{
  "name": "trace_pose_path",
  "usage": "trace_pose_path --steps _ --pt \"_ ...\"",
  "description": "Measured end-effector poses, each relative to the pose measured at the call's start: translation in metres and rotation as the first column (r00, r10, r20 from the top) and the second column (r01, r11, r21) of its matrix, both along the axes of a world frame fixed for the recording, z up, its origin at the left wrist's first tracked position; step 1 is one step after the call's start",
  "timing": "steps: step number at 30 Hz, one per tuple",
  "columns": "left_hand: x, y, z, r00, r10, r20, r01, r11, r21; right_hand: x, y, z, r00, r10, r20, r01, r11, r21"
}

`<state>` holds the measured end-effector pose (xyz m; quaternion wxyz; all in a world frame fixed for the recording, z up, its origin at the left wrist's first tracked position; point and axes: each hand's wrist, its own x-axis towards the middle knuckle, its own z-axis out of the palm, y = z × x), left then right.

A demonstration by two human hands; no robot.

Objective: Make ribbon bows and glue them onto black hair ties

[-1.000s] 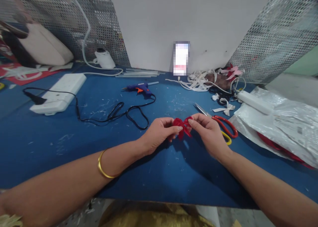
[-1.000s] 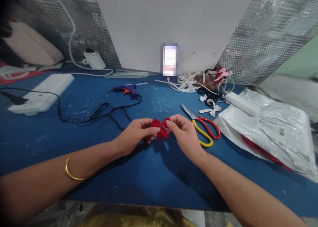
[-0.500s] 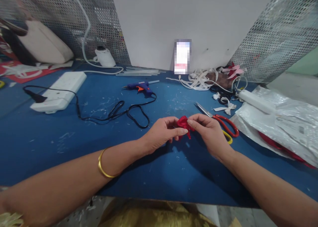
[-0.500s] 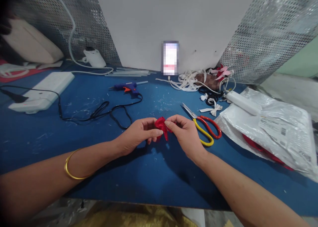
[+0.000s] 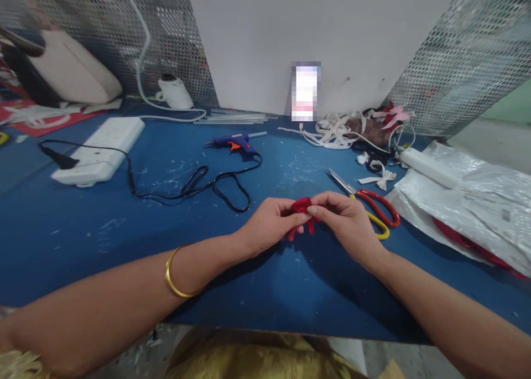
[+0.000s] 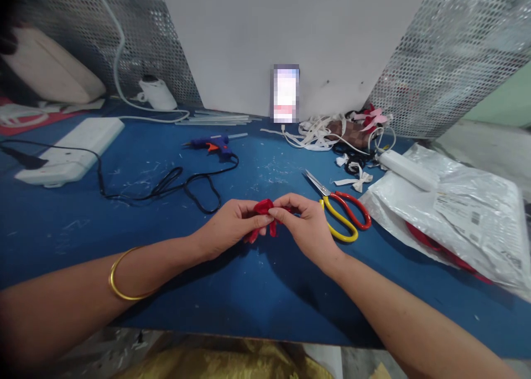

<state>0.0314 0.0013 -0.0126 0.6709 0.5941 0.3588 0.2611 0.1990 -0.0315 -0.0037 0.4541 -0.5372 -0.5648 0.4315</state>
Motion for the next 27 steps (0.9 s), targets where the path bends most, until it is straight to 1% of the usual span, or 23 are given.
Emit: trace_pose_path --steps 3,6,10,13,16,18,20,23,25,27 --pt "0.0 -0.001 0.001 0.999 0.033 -0.019 -0.033 0.999 0.007 -0.001 0.0 0.002 1.0 0.018 -0.007 -0.018 0.999 -0.047" --pt "0.001 -0.003 0.004 0.998 0.037 -0.057 -0.035 0.999 0.034 -0.001 -0.001 0.001 0.999 0.014 -0.036 -0.018 0.995 -0.097" --pt "0.003 -0.007 0.008 0.995 -0.004 -0.102 0.012 0.997 0.08 -0.005 -0.004 -0.005 0.981 0.0 -0.195 -0.032 0.986 -0.162" --pt "0.004 -0.009 0.008 0.992 0.016 -0.125 -0.003 0.995 0.104 -0.006 -0.005 -0.007 0.945 -0.02 -0.327 -0.049 0.978 -0.202" --pt "0.004 -0.009 0.006 0.994 0.033 -0.101 -0.021 0.992 0.123 -0.004 -0.004 -0.004 0.917 0.002 -0.398 -0.099 0.97 -0.223" --pt "0.004 -0.009 0.005 0.998 0.033 -0.057 -0.027 0.994 0.108 -0.002 -0.003 0.0 0.927 0.035 -0.374 -0.121 0.971 -0.208" --pt "0.003 -0.009 0.005 0.998 0.053 -0.013 -0.052 0.995 0.086 0.0 -0.002 0.003 0.956 0.041 -0.29 -0.092 0.982 -0.164" --pt "0.003 -0.008 0.005 0.989 0.146 0.028 -0.148 0.986 0.08 0.003 0.0 0.005 0.99 0.014 -0.142 -0.029 0.995 -0.101" --pt "0.002 -0.007 0.006 0.974 0.224 0.042 -0.227 0.969 0.093 0.003 0.0 0.005 0.998 0.007 -0.057 -0.012 0.997 -0.081" --pt "0.002 -0.007 0.005 0.961 0.271 0.046 -0.275 0.955 0.109 0.002 -0.001 0.005 1.0 0.009 0.006 -0.009 0.998 -0.061"
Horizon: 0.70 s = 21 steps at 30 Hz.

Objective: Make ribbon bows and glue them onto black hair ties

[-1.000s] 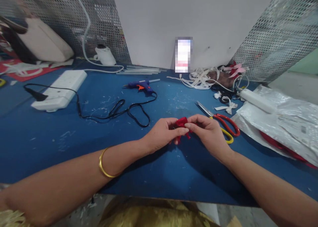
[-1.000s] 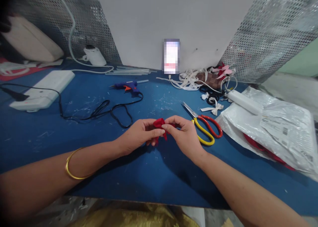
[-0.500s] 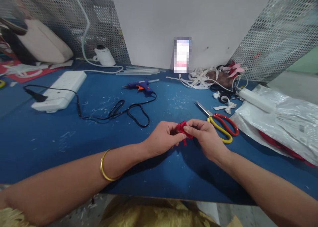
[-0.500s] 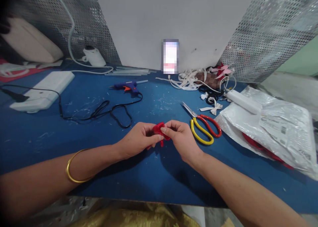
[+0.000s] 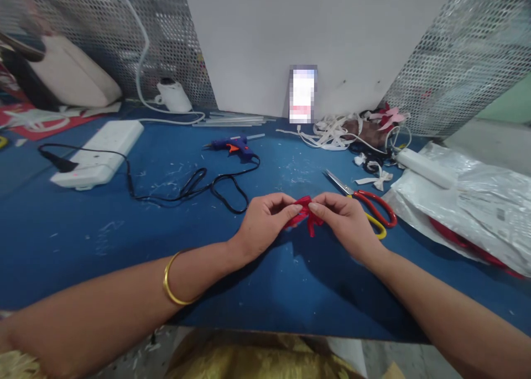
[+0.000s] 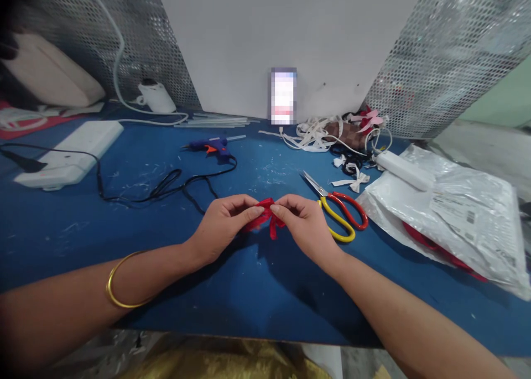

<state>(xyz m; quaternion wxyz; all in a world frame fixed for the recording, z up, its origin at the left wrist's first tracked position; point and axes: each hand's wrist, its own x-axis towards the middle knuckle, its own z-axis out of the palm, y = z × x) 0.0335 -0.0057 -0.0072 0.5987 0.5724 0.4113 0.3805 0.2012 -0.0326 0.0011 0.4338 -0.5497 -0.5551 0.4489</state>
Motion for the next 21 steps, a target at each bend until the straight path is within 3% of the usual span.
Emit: trace_pose_path --steps 5,11,15,21 --pt "0.0001 -0.0016 -0.0021 1.0 0.012 -0.012 -0.012 1.0 -0.009 -0.0016 -0.0024 -0.001 0.996 -0.034 0.087 0.029 0.997 0.066" --pt "0.0 -0.0015 -0.0015 0.999 -0.03 0.021 0.032 0.997 -0.065 0.0007 -0.0012 -0.003 0.995 -0.087 -0.058 0.087 0.996 0.005" --pt "0.0 -0.0014 -0.0008 0.997 -0.058 0.046 0.062 0.994 -0.09 -0.0008 -0.0012 -0.0013 0.998 -0.056 0.016 0.055 0.998 0.024" --pt "0.0006 -0.0013 -0.0018 1.0 0.02 0.014 -0.019 0.998 -0.057 -0.0025 -0.0022 0.001 0.996 0.005 0.084 -0.008 0.999 0.042"
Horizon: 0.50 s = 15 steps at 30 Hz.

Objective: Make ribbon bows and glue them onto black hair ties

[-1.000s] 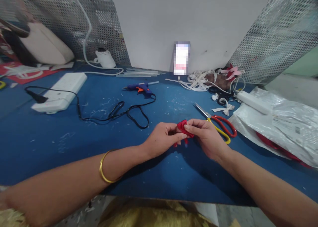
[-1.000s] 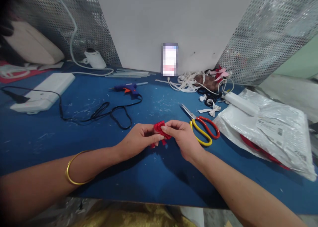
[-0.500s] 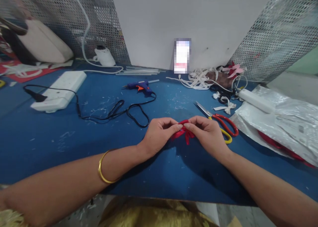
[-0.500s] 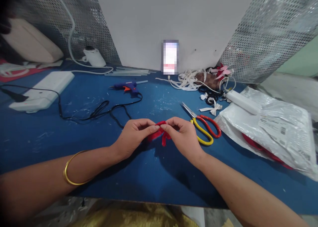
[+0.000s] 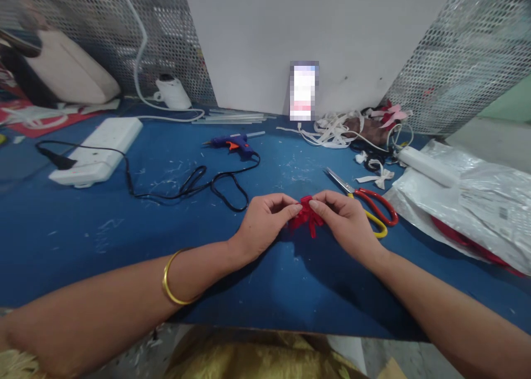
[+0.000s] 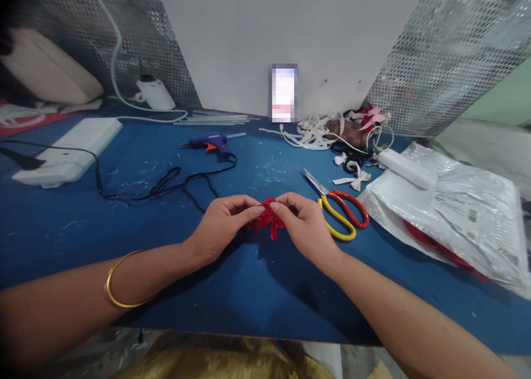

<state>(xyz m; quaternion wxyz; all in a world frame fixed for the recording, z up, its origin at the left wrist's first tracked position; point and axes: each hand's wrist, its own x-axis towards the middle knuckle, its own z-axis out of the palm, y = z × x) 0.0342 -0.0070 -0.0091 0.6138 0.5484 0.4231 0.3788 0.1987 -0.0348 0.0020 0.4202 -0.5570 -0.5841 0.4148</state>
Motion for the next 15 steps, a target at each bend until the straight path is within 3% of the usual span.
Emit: trace_pose_path --steps 4,11,15 --pt "-0.0004 0.0009 0.001 0.999 0.021 0.024 -0.021 1.0 0.005 -0.0007 0.001 0.0018 0.999 0.031 -0.017 -0.033 0.996 -0.077" --pt "0.0006 0.0013 -0.0008 0.999 0.009 0.051 -0.007 0.999 -0.035 -0.0001 0.0004 0.0011 0.993 0.113 0.018 -0.111 0.992 -0.065" --pt "0.0 0.0028 0.0007 0.995 0.016 0.098 0.001 0.986 -0.164 0.0019 -0.0006 0.0008 0.977 0.16 0.139 -0.169 0.984 0.055"
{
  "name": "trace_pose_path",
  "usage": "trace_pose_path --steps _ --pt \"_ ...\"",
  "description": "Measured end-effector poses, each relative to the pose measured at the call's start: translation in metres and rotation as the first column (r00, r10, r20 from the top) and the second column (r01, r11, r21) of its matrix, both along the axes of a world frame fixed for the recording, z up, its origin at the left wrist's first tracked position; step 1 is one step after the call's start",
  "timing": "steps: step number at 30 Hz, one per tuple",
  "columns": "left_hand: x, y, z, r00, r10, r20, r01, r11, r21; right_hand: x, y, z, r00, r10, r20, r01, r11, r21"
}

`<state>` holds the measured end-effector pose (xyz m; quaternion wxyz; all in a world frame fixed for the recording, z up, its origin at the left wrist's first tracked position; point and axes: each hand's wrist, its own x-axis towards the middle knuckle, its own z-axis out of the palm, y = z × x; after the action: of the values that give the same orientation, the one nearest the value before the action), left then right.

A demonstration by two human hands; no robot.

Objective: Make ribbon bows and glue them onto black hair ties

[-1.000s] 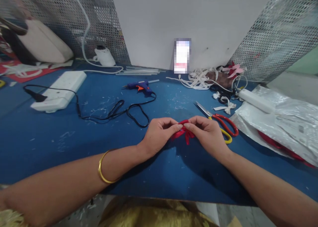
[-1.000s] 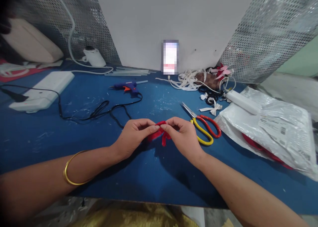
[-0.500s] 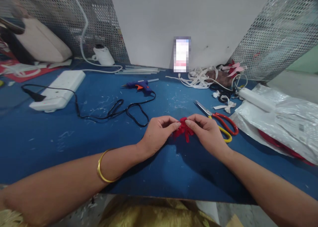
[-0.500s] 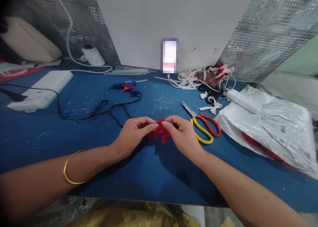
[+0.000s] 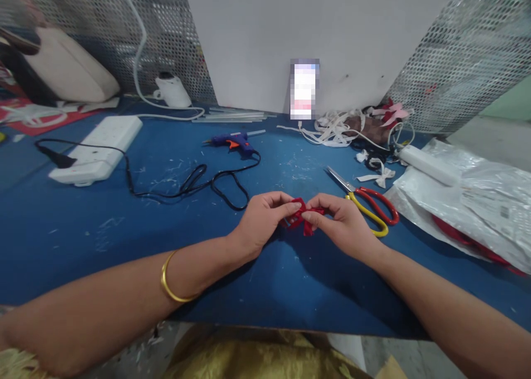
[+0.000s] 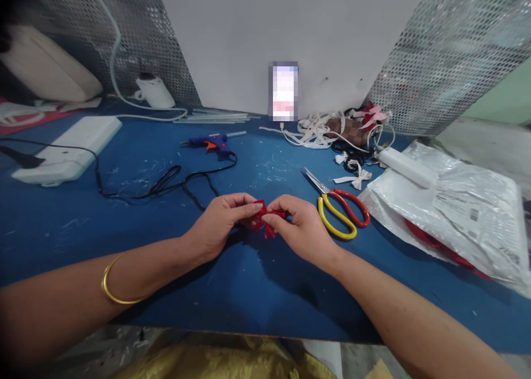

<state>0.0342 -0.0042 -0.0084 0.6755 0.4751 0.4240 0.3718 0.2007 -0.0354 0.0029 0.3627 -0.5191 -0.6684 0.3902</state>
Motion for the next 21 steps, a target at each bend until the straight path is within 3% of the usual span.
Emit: trace_pose_path --steps 3,9,12,16,21 --pt "-0.0006 0.0021 0.0014 0.999 -0.021 0.037 0.024 0.997 -0.07 0.0005 -0.0001 0.0002 0.999 -0.001 0.054 -0.006 0.993 0.121" --pt "-0.0015 0.0047 -0.0012 0.996 0.061 0.065 -0.057 0.996 -0.068 -0.0008 0.0038 -0.0013 0.972 -0.131 -0.196 0.094 0.978 -0.185" --pt "-0.002 0.0041 -0.0004 0.999 0.012 0.05 -0.011 1.0 -0.028 -0.0014 0.0054 0.0004 0.941 -0.182 -0.287 0.126 0.971 -0.203" --pt "-0.0014 0.0006 0.0031 0.999 -0.044 -0.012 0.045 0.997 0.059 -0.0028 0.0044 0.0024 0.937 -0.14 -0.319 0.059 0.966 -0.252" --pt "-0.0009 0.0002 0.0027 1.0 -0.002 -0.011 0.002 1.0 -0.003 -0.003 0.0029 0.0006 0.938 -0.138 -0.317 0.055 0.964 -0.259"
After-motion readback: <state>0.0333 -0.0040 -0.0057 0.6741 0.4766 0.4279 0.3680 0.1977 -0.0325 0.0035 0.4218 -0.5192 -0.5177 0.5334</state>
